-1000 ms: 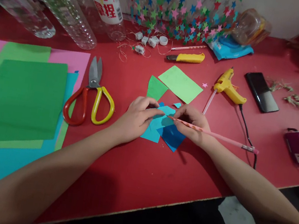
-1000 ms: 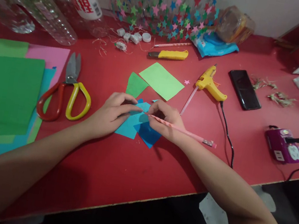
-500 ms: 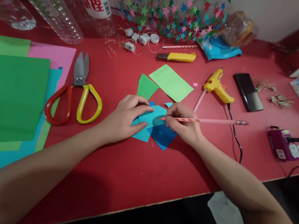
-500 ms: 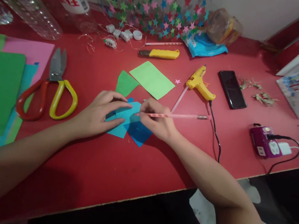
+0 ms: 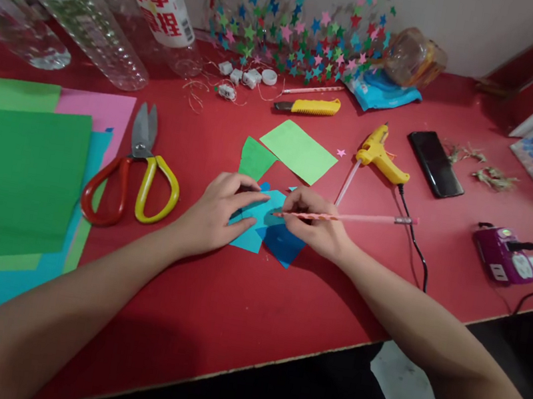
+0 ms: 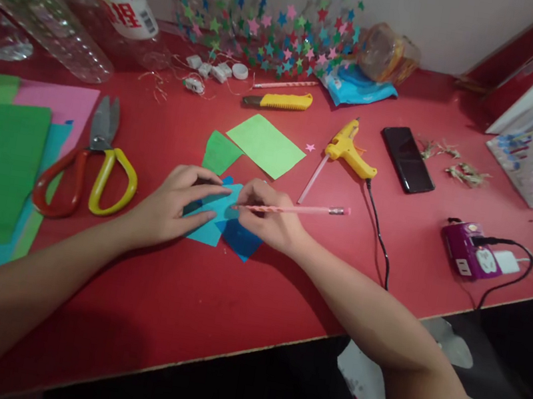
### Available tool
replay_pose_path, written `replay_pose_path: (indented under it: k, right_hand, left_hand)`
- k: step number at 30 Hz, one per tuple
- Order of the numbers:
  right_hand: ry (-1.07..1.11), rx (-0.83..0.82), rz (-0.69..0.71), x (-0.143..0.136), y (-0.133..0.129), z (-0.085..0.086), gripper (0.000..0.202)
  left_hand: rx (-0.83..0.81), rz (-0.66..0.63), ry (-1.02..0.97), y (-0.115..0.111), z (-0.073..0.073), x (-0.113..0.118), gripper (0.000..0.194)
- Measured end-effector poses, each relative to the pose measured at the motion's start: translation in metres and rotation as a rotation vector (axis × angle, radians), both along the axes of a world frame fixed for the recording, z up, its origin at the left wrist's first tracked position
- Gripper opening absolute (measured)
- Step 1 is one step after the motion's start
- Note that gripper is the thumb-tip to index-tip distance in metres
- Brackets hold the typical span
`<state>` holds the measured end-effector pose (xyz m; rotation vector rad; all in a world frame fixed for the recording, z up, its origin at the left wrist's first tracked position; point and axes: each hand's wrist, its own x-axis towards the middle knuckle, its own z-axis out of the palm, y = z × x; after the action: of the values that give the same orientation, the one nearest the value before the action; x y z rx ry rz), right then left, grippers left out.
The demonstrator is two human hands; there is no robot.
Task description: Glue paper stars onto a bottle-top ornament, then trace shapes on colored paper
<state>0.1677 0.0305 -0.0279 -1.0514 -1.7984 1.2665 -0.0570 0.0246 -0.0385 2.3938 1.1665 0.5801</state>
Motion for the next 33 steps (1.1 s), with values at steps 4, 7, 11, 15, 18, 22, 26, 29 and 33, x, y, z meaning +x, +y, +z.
replay_pose_path:
  k: [4,7,11,15,18,22,26,29,33]
  right_hand:
    - [-0.044,0.072,0.007,-0.0011,-0.0003,-0.0054,0.008]
    - [-0.063,0.091,-0.020,-0.0005,0.0007,-0.0047,0.012]
    - [-0.084,0.090,-0.008,0.0003,0.0015,-0.0024,0.010]
    - [-0.103,0.086,0.028,0.0010,0.0023,-0.0020,0.009]
    - [-0.105,0.069,0.028,0.0020,0.0030,-0.0016,0.010]
    - [-0.120,0.051,0.050,0.0027,0.0034,-0.0001,0.010]
    - [-0.097,0.007,0.017,0.0025,0.0029,0.0004,0.008]
    - [-0.094,0.019,0.007,0.0024,0.0025,0.0006,0.009]
    - [-0.134,0.030,0.012,0.0023,0.0026,0.0022,0.011]
  left_hand:
    - [-0.029,0.008,-0.012,-0.0007,0.0027,0.0009,0.037]
    - [-0.028,-0.005,-0.014,-0.0008,0.0046,0.0011,0.035]
    - [-0.016,-0.011,-0.008,-0.0012,0.0055,0.0010,0.029]
    - [-0.021,-0.007,-0.019,-0.0017,0.0053,0.0012,0.029]
    - [-0.023,-0.006,-0.020,-0.0017,0.0047,0.0014,0.029]
    - [-0.019,-0.002,-0.030,-0.0016,0.0035,0.0015,0.028]
    - [-0.031,-0.008,-0.034,-0.0016,0.0031,0.0013,0.029]
    - [-0.037,-0.003,-0.022,-0.0018,0.0036,0.0013,0.029]
    - [-0.040,0.011,-0.029,-0.0020,0.0042,0.0020,0.028]
